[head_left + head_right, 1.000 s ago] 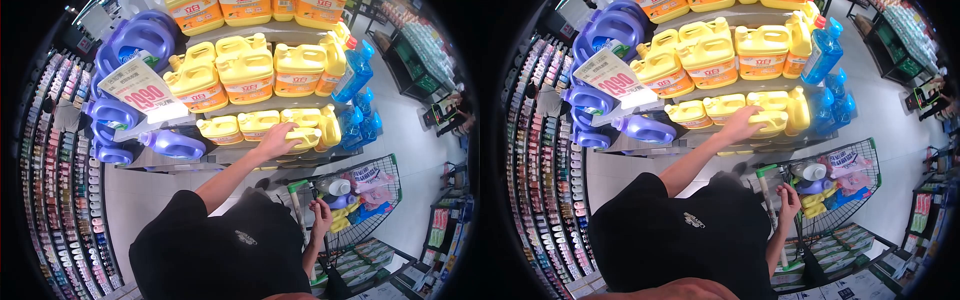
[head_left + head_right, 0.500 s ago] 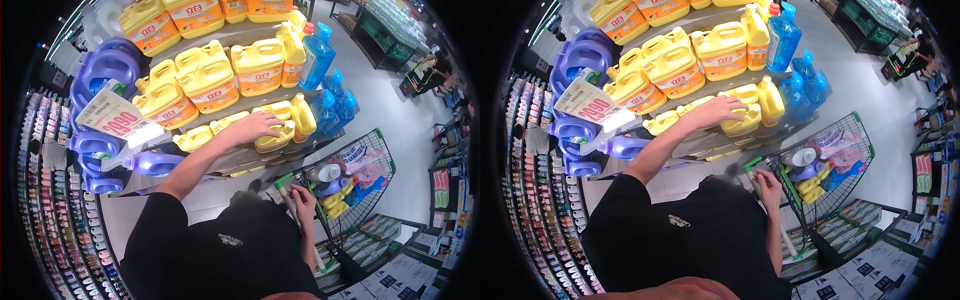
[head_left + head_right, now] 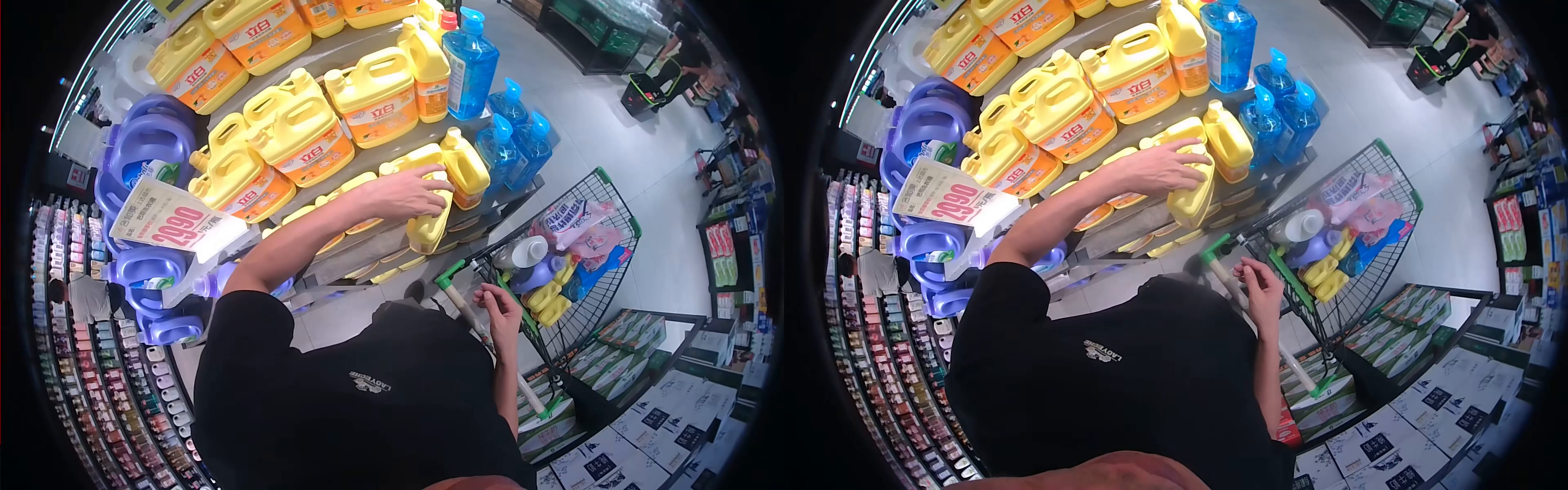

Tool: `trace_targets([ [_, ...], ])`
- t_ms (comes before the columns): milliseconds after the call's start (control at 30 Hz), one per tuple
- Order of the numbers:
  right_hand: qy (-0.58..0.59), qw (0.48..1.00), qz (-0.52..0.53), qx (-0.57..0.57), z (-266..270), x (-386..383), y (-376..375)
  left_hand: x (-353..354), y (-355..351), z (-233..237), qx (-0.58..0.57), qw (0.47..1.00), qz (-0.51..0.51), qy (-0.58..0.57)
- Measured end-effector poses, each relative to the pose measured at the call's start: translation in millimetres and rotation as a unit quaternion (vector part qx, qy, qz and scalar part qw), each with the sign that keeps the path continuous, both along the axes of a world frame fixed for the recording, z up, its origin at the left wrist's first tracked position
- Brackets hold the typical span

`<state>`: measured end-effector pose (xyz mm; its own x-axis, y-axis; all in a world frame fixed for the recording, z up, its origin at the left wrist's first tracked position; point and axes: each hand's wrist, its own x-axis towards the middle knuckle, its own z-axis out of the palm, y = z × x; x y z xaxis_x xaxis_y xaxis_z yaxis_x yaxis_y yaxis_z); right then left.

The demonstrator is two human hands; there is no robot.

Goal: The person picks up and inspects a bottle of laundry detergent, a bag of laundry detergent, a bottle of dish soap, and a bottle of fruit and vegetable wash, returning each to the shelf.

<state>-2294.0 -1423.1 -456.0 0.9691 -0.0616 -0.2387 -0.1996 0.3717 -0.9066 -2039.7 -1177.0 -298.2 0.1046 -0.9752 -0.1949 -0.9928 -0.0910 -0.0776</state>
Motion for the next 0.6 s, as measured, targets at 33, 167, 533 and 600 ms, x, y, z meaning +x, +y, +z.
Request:
trace_targets([
  [33,0.0,1.0,-0.008,0.002,0.1,-1.2,-1.5,0.6,-3.1,-0.8,0.001,1.0,0.003,0.002],
  [167,0.006,1.0,-0.031,0.0,-3.7,-6.2,-5.4,2.7,-6.5,-10.1,-0.019,0.998,0.05,0.044],
  [533,0.007,0.998,-0.055,0.035,-5.3,-9.6,-10.5,4.1,-20.5,0.1,0.052,0.957,0.285,0.007],
  [600,0.007,0.998,-0.051,0.028,-5.1,-9.4,-11.3,12.4,-19.1,-9.5,0.06,0.953,0.296,-0.01],
])
